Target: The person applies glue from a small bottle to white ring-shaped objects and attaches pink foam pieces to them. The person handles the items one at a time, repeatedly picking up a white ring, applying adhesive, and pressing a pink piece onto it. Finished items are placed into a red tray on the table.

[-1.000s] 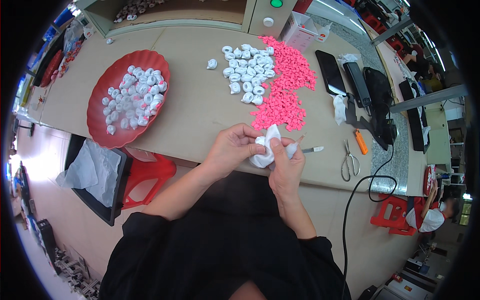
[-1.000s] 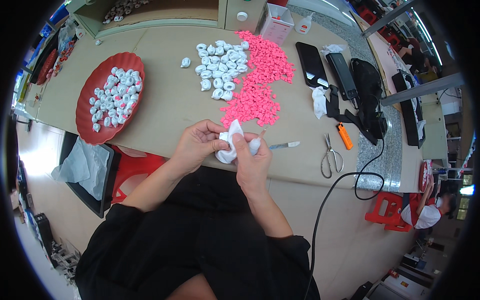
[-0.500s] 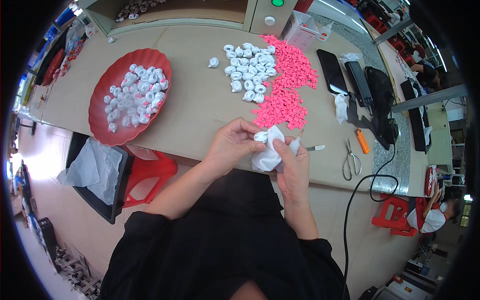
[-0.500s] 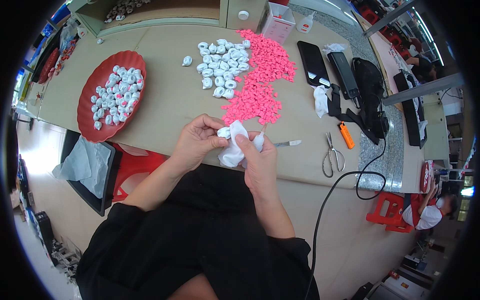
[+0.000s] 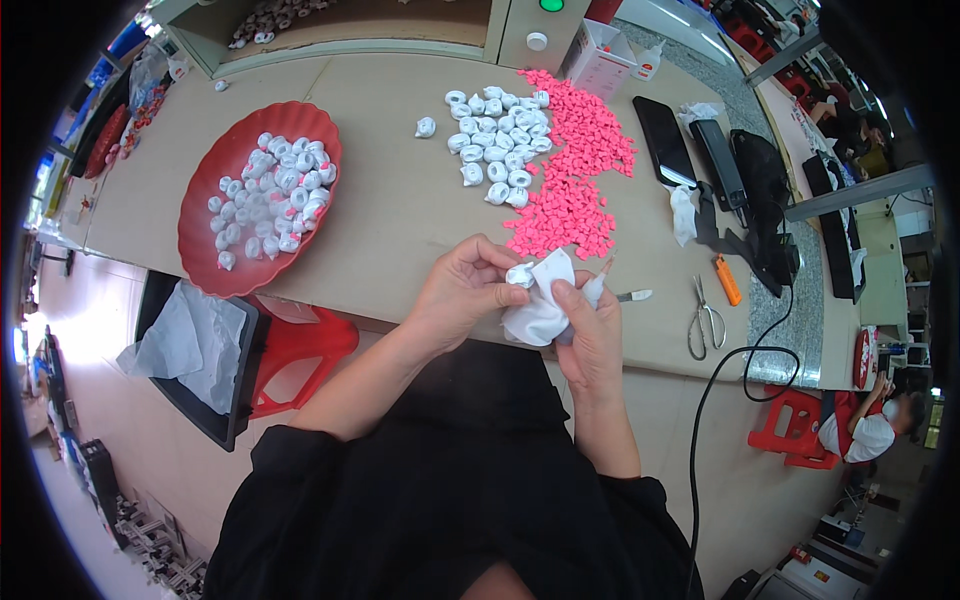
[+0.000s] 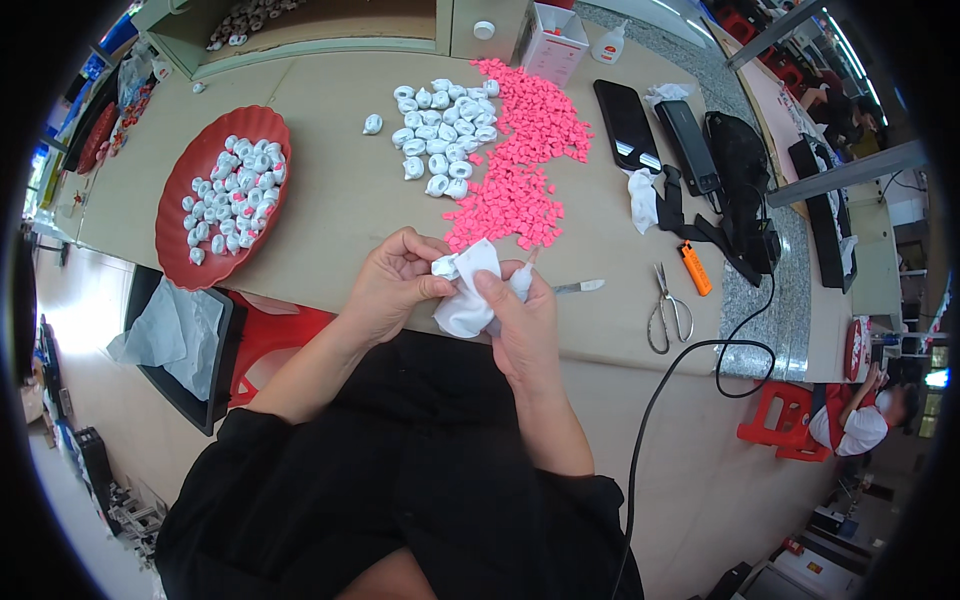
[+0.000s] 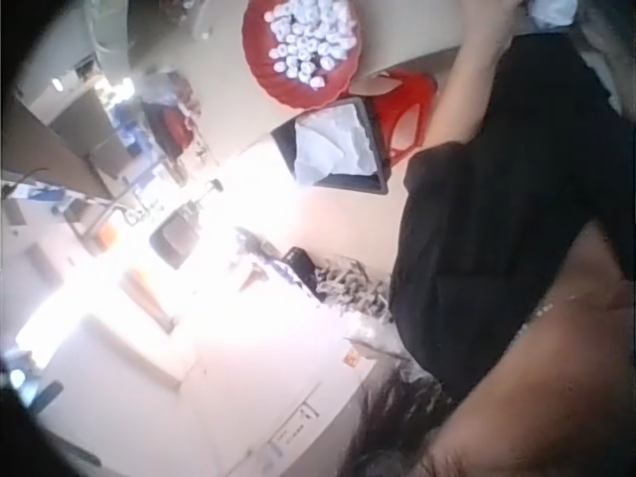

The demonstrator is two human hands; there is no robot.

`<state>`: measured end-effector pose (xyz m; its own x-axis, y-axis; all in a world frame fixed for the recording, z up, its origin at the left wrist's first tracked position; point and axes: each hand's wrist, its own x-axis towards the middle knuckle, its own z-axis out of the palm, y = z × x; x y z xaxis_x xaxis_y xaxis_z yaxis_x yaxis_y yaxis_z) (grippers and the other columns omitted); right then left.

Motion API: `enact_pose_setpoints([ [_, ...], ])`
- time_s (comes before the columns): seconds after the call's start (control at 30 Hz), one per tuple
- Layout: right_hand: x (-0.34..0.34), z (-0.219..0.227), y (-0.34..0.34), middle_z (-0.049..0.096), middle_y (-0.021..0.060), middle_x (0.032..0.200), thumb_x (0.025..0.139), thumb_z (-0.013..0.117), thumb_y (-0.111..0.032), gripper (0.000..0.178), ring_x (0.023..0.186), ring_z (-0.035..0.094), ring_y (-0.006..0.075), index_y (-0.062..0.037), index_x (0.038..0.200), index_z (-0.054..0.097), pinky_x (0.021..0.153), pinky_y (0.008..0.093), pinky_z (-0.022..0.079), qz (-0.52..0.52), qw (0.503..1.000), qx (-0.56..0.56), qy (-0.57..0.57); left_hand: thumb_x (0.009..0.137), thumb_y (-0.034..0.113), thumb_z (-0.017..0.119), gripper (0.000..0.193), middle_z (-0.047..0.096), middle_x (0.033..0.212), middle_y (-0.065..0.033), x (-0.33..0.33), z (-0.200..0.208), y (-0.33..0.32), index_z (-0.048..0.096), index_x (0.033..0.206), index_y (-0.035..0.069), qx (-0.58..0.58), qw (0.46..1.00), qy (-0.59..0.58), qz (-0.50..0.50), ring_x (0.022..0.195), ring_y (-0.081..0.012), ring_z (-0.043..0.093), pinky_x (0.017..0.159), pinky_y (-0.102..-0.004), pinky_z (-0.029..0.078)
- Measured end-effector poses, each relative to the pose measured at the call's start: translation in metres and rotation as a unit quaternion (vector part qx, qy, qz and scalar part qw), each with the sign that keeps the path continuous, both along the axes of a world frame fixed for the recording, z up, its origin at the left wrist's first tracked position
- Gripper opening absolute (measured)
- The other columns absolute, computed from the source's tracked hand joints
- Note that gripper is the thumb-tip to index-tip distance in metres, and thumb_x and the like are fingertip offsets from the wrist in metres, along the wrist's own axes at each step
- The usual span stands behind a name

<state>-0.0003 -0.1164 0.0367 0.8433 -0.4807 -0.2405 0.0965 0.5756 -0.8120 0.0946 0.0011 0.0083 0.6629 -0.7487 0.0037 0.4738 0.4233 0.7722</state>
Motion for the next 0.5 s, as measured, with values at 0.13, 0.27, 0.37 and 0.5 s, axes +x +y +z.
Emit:
enact_pose_setpoints([
  [0.13,0.0,-0.009,0.007,0.059,0.0046,0.072,0.08,0.065,-0.01,0.014,0.06,0.057,0.009,-0.0032,0.082,0.053,0.053,0.0235,0.048,0.021,0.998,-0.066,0.012,0.071,-0.006,0.068,0.027,0.057,0.09,-0.0063,-0.001,0.002,0.0,0.049,0.087,0.004,-0.012,1.0,-0.005,-0.005,0.088,-0.0134,0.057,0.079,-0.0282,0.049],
  [0.27,-0.004,-0.017,0.006,0.058,0.005,0.074,0.08,0.064,-0.01,0.015,0.063,0.057,0.0099,-0.0034,0.08,0.051,0.057,0.0252,0.049,-0.021,0.997,-0.079,-0.008,0.073,-0.006,0.067,0.025,0.058,0.091,-0.007,0.002,0.0,0.002,0.049,0.088,0.004,-0.047,0.999,0.026,-0.001,0.089,-0.0134,0.057,0.078,-0.0277,0.049],
  [0.37,-0.007,0.0,-0.001,0.058,0.0066,0.078,0.081,0.063,-0.008,0.014,0.068,0.058,0.0116,-0.0021,0.084,0.051,0.062,0.0281,0.049,-0.037,0.998,0.027,-0.053,0.074,-0.005,0.066,0.024,0.057,0.097,-0.0104,0.003,-0.001,0.004,0.05,0.088,0.005,-0.048,0.998,0.029,-0.015,0.087,-0.0143,0.059,0.076,-0.0281,0.052],
  [0.5,-0.007,0.004,-0.009,0.06,0.0079,0.082,0.081,0.061,-0.008,0.016,0.072,0.059,0.013,0.0011,0.093,0.054,0.066,0.029,0.049,-0.053,0.998,0.029,-0.014,0.075,-0.005,0.065,0.023,0.057,0.098,-0.0102,0.004,0.002,0.004,0.05,0.088,0.004,-0.029,0.999,0.017,-0.012,0.088,-0.014,0.059,0.075,-0.0276,0.053],
])
